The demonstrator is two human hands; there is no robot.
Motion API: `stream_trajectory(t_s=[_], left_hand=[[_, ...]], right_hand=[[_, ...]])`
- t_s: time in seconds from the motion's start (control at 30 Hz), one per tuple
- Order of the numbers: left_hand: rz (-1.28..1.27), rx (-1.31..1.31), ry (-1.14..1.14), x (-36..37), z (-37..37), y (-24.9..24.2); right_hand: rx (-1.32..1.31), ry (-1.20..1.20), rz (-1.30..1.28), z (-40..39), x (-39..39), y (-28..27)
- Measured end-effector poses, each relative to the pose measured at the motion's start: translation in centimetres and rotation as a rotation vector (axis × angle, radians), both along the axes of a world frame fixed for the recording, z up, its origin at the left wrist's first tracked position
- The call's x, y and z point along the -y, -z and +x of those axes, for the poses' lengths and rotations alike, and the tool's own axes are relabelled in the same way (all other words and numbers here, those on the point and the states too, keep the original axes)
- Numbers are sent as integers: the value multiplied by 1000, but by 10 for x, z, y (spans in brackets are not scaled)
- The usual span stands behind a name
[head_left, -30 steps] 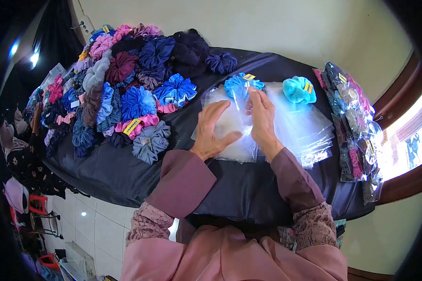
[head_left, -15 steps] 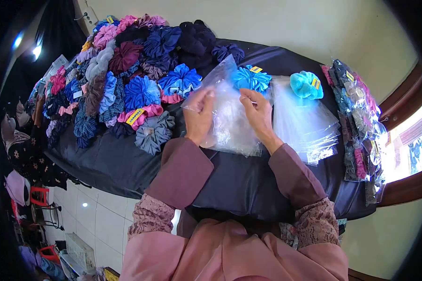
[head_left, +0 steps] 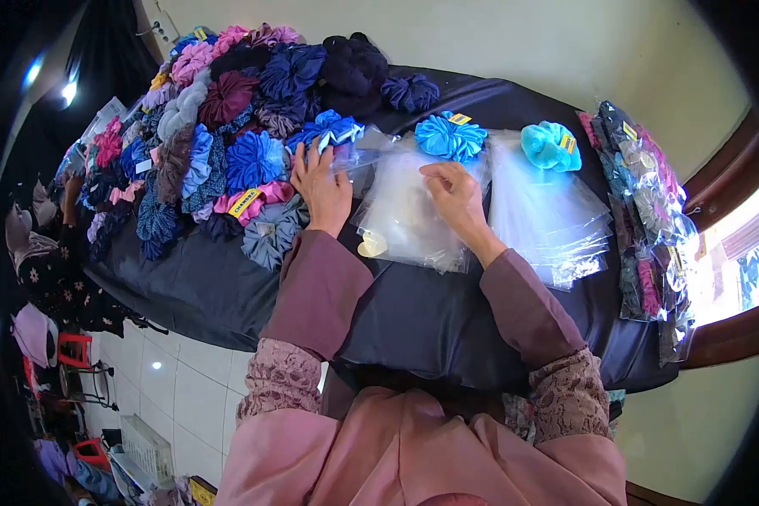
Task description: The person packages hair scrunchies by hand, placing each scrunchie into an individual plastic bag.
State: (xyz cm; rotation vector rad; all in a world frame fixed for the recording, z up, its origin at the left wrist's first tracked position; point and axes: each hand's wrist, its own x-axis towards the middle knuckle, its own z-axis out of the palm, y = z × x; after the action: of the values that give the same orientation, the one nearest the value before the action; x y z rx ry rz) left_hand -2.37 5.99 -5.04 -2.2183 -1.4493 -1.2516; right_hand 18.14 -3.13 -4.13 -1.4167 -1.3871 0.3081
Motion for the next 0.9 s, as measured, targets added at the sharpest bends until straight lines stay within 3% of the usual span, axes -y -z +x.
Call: stream_trajectory(t_s=[0.13,0.17,0.2,0.27,0.3,0.33,0.43,0.57,0.9], left_hand=[[137,291,147,5,3,-19],[-39,436,237,12,3,-28],[-39,436,238,12,5,-27],[-301,1049,443,12,11,-23],[-396,1221,527,23,15,-37],[-396,1222,526,20,15,-35],[-718,1552,868,11,12,-26],[-1021,1628,975,8,15,-12],[-1230,1807,1075,22,16,-29]], right_hand=[[-6,5,-3,-1,1,-2],[-5,8,-3,0,2,-2],[-2,4,-10,-1,2,-2],[2,-1,-18,-1,2,-3],[27,0,-17,-1,2,-3],[52,2,-17,-2,3,-4],[-92,-26,-7,-6,7,-12],[-111,-60,8,-11,10,-20],[-123,-33,16,-13,14,-25]])
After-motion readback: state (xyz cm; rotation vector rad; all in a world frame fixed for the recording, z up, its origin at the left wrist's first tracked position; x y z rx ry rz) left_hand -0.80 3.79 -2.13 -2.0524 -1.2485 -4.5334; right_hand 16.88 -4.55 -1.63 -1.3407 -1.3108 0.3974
